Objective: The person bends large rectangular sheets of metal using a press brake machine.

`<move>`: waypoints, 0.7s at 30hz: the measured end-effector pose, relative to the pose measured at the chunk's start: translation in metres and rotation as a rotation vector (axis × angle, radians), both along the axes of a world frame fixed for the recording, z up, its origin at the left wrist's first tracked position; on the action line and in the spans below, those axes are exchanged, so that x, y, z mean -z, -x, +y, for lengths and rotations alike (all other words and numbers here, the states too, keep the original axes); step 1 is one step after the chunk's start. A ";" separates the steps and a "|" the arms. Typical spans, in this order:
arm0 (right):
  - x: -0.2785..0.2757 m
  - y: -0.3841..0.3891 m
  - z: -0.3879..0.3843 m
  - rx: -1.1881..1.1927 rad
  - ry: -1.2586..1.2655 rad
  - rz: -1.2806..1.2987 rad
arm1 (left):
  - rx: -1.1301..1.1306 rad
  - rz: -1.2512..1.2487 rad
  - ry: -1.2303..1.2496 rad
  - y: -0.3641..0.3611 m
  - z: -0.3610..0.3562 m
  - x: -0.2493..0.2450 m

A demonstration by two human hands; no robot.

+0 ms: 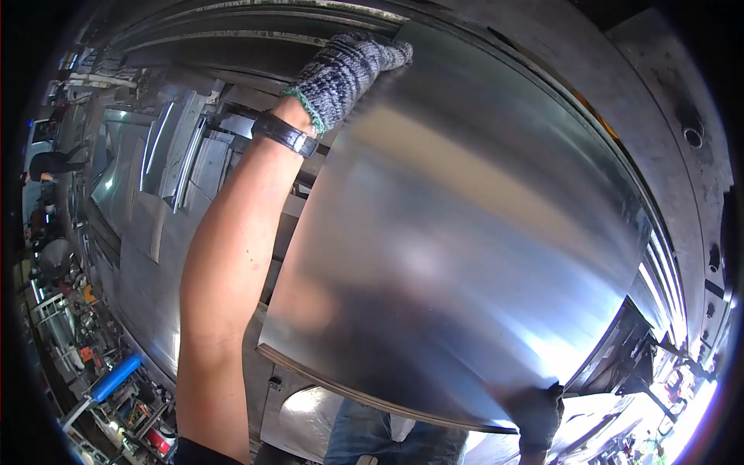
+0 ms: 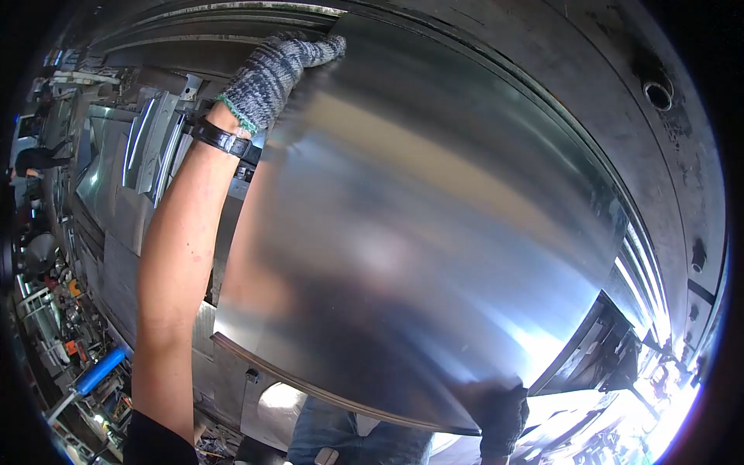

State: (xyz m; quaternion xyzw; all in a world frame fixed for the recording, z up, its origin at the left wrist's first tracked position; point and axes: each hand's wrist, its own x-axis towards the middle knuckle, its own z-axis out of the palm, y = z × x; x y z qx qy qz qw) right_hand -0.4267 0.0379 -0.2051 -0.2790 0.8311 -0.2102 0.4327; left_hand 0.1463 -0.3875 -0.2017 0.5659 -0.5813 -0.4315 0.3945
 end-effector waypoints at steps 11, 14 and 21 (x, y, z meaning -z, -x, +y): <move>-0.049 -0.074 -0.064 0.245 -0.088 0.100 | -0.018 0.123 -0.023 -0.002 0.004 0.005; -0.051 -0.068 -0.055 0.188 -0.027 -0.154 | -0.042 0.137 -0.025 -0.006 0.003 0.010; -0.072 -0.067 -0.069 0.287 -0.021 -0.430 | -0.209 0.441 -0.236 -0.011 -0.003 0.013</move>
